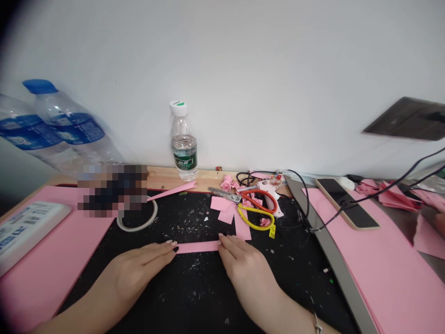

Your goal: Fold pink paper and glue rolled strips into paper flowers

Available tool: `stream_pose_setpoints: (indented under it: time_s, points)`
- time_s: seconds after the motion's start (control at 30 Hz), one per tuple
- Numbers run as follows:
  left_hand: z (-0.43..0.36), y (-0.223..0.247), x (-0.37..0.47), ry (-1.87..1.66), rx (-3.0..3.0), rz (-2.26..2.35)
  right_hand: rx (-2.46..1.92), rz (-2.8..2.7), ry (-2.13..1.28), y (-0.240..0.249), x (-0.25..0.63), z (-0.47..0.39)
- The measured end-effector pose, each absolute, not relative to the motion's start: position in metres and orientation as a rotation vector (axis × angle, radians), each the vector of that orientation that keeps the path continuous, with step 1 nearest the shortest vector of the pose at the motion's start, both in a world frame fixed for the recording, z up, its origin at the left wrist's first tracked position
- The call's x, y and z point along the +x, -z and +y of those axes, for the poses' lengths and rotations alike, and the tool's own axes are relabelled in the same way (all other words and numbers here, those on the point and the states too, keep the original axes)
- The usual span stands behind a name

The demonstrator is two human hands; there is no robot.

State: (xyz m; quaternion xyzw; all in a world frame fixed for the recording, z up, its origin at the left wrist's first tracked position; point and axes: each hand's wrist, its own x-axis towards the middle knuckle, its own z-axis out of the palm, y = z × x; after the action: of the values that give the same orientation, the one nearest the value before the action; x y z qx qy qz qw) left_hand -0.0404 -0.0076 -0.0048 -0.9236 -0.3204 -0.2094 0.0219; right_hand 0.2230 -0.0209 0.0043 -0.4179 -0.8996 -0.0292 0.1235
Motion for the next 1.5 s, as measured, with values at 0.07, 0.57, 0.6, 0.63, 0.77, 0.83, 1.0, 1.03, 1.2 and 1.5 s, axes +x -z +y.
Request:
stream_pose_setpoints:
  time_s: [0.07,0.57,0.6,0.63,0.77,0.83,1.0,1.03,1.2,1.5]
  points:
    - [-0.01,0.005,-0.039,0.464,-2.891,-1.003,-1.242,-2.693,0.138,-0.003,0.22,-0.026]
    - [-0.02,0.012,-0.025,0.293,-3.225,-1.177,-1.121,-2.822,-0.58,-0.014,0.205,-0.029]
    - [-0.019,0.012,-0.026,0.289,-3.246,-1.196,-1.135,-2.807,-0.6,-0.015,0.205,-0.029]
    - [-0.019,0.013,-0.027,0.284,-3.262,-1.217,-1.16,-2.794,-0.609,-0.016,0.206,-0.028]
    - [-0.02,0.009,-0.033,0.301,-3.288,-1.321,-1.297,-2.769,-0.561,-0.022,0.212,-0.026]
    - [-0.02,0.007,-0.037,0.314,-3.304,-1.355,-1.357,-2.786,-0.519,-0.025,0.215,-0.027]
    - [-0.019,0.0,-0.045,0.273,-3.327,-1.332,-1.404,-2.847,-0.288,-0.025,0.224,-0.032]
    - [-0.019,-0.002,-0.046,0.256,-3.325,-1.321,-1.399,-2.85,-0.226,-0.023,0.225,-0.032]
    - [-0.019,-0.008,-0.048,0.319,-3.321,-1.316,-1.437,-2.686,0.032,-0.011,0.234,-0.023]
    - [0.001,0.012,-0.051,0.677,-3.328,-1.313,-1.385,-2.386,-0.292,-0.01,0.232,-0.004]
